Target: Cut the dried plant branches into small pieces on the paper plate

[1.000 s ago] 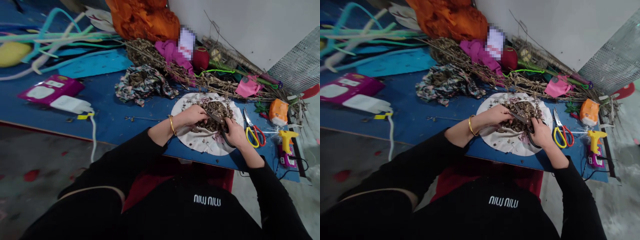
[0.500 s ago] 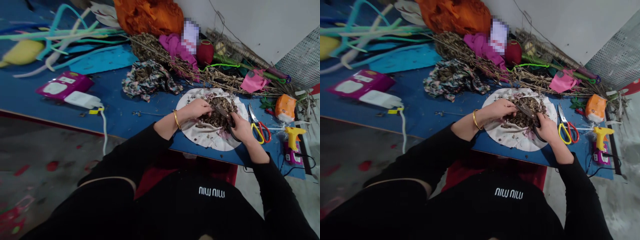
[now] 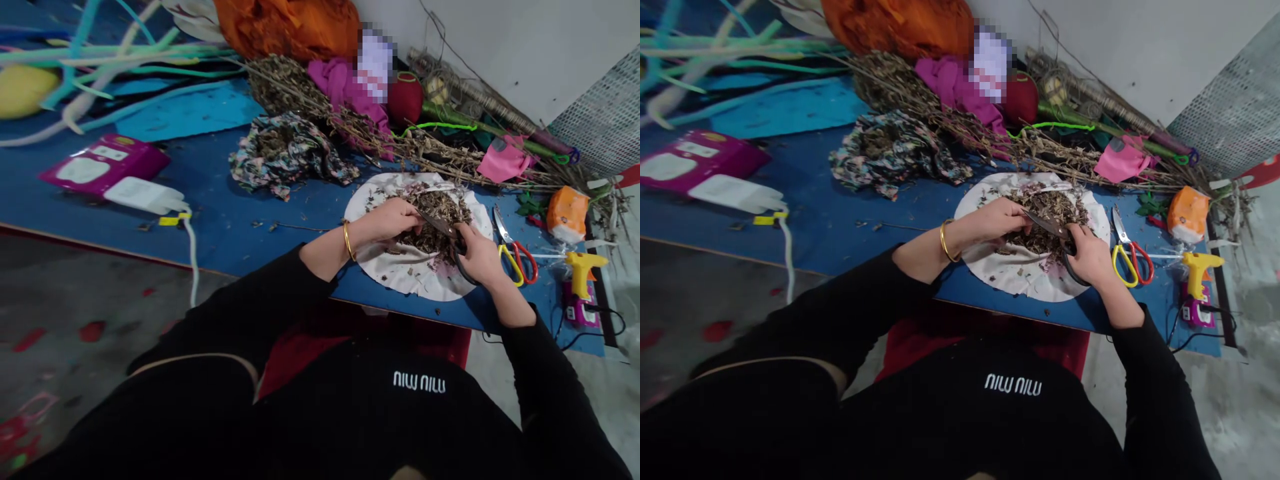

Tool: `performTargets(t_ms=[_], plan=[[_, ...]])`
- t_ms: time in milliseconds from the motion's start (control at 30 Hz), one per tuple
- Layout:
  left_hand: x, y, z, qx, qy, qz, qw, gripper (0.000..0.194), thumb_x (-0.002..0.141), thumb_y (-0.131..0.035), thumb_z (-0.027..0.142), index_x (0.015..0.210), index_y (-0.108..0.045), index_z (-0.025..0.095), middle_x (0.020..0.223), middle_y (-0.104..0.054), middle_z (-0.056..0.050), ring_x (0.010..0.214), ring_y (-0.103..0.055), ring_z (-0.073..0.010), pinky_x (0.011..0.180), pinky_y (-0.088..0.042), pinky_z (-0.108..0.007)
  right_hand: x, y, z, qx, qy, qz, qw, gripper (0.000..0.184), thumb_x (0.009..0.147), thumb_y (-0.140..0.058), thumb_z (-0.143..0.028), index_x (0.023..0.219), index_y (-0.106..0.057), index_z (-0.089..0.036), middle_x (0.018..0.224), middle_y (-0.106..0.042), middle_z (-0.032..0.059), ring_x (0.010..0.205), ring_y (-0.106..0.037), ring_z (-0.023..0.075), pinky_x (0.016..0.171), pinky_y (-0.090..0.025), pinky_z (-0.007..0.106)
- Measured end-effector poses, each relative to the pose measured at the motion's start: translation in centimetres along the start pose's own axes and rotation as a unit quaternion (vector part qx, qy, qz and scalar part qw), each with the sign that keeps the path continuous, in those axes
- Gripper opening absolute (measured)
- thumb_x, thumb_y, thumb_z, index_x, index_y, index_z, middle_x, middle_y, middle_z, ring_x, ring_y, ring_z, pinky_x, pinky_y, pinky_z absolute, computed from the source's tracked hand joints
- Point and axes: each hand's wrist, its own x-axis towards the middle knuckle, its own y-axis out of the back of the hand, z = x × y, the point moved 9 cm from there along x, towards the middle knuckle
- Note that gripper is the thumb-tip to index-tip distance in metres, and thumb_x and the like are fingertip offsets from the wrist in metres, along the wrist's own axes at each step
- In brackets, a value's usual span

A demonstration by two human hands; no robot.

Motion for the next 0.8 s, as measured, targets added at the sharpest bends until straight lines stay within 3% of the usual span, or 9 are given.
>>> performTargets(t_ms=[300,567,800], plan=[[-0.68,-0.32,-0.30,-0.051,0.069,-0.051,0.995,0.024,0.095,-0.059,0.029,0.075,-0.065,0.017,0.054,-0.035,0.005,0.040,-0.031,-0.0074,0.039,-0.029,-0.022,-0.07,-0.28,-0.25,-0.004,-0.018,-0.023,1.000,0.049,0.088,-0.046,-0.028,0.134,-0.058,-0.016,0.120,-0.070,0.0165,0.094,-0.067,0.0288,0.079,-0.049,0.037],[-0.66,-0.39,0.10,-0.035,0.049,-0.057,0.997,0.022,0.091,-0.059,0.024,0.072,-0.066,0.017,0.048,-0.033,0.004,0.039,-0.029,-0.0086,0.039,-0.027,-0.024,-0.01,0.12,-0.82,-0.054,-0.023,-0.028,0.998,0.053,0.091,-0.047,-0.031,0.141,-0.053,-0.015,0.129,-0.066,0.0172,0.099,-0.067,0.0306,0.076,-0.049,0.037],[-0.34,-0.46,-0.63,-0.050,0.058,-0.051,0.996,0.022,0.091,-0.059,0.025,0.071,-0.064,0.017,0.049,-0.034,0.005,0.039,-0.030,-0.0084,0.038,-0.028,-0.024,0.02,-0.47,-0.71,-0.074,-0.032,-0.054,0.995,0.051,0.090,-0.046,-0.025,0.139,-0.055,-0.014,0.125,-0.068,0.0177,0.095,-0.067,0.0304,0.076,-0.049,0.037]])
